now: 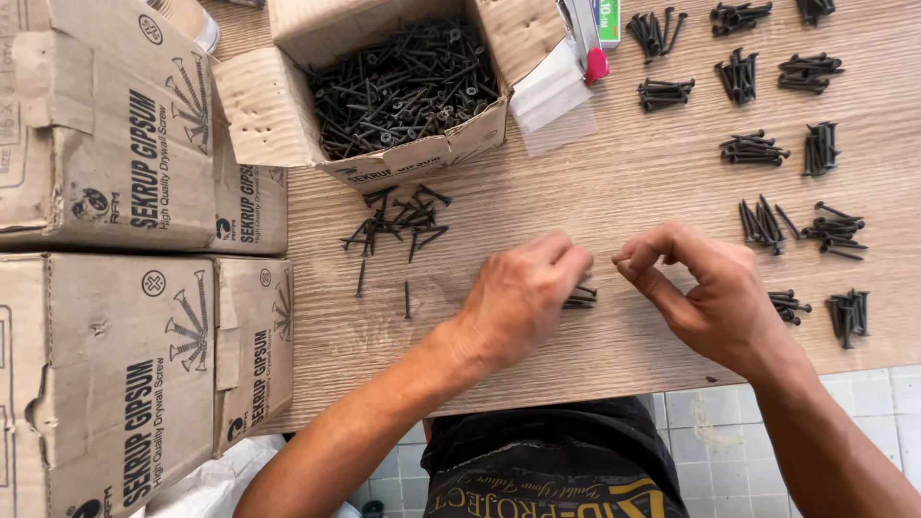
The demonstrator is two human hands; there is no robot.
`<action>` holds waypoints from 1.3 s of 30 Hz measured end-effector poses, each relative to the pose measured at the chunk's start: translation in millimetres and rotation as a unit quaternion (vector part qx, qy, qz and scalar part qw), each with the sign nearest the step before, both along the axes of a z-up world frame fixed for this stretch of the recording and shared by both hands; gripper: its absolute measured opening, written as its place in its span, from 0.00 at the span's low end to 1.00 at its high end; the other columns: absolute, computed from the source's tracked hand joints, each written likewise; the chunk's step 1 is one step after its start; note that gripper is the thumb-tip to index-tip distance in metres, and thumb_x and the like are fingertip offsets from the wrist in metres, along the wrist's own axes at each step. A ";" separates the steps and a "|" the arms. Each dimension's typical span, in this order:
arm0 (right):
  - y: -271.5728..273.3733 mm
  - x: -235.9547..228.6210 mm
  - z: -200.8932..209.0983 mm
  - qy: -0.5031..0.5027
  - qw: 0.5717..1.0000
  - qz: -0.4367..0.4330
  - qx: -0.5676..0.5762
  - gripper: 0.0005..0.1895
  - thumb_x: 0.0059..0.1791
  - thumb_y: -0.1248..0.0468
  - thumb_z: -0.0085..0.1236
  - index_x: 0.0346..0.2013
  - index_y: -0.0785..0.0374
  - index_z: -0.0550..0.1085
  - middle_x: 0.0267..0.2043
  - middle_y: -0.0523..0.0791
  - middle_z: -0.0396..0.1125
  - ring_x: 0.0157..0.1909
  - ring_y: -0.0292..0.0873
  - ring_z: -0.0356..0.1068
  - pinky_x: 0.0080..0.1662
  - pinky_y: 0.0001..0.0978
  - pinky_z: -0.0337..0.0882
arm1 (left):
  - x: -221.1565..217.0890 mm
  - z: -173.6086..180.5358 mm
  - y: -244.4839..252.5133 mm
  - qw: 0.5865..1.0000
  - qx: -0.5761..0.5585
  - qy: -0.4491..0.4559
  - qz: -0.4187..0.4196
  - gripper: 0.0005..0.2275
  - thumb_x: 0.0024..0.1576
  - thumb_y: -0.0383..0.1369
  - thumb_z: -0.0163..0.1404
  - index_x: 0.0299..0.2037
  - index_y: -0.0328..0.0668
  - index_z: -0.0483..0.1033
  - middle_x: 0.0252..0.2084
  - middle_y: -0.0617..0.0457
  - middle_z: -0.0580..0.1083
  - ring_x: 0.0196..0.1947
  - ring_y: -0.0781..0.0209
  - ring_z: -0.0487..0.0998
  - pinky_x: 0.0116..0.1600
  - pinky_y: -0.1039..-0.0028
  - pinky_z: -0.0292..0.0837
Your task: The person sorts black drywall screws from a cardboard box onto a wooden table, arranging them into small piles. The hands pick up screws from the box and place them on the table, organizing them into groups.
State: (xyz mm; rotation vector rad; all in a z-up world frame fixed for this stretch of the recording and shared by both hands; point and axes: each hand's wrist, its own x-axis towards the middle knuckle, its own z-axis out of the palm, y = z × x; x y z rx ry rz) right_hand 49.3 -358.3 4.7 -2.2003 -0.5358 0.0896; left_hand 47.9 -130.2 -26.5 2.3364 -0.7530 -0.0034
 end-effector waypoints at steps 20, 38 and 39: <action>65.3 30.3 20.5 -0.066 0.996 0.049 -0.031 0.01 0.56 0.70 0.61 0.40 0.63 0.76 0.39 0.44 0.73 0.40 0.44 0.72 0.46 0.35 0.69 | -33.5 5.9 9.8 0.986 -0.023 -0.164 0.022 0.06 0.66 0.28 0.57 0.40 0.36 0.73 0.37 0.48 0.66 0.37 0.48 0.69 0.34 0.60 0.67; 156.3 77.0 -51.1 -0.358 0.882 0.048 -0.301 0.01 0.48 0.62 0.56 0.31 0.53 0.75 0.30 0.40 0.66 0.28 0.44 0.75 0.28 0.34 0.74 | -95.5 -2.3 114.6 0.927 0.150 -0.106 0.328 0.03 0.63 0.31 0.56 0.39 0.44 0.75 0.33 0.54 0.67 0.37 0.50 0.78 0.33 0.63 0.79; 153.4 75.6 -48.0 -0.360 0.882 0.049 -0.301 0.01 0.48 0.62 0.56 0.31 0.53 0.75 0.30 0.40 0.66 0.28 0.44 0.75 0.28 0.34 0.74 | -94.6 -2.8 114.9 0.926 0.150 -0.107 0.329 0.03 0.63 0.31 0.56 0.39 0.44 0.75 0.33 0.54 0.67 0.37 0.50 0.78 0.33 0.63 0.79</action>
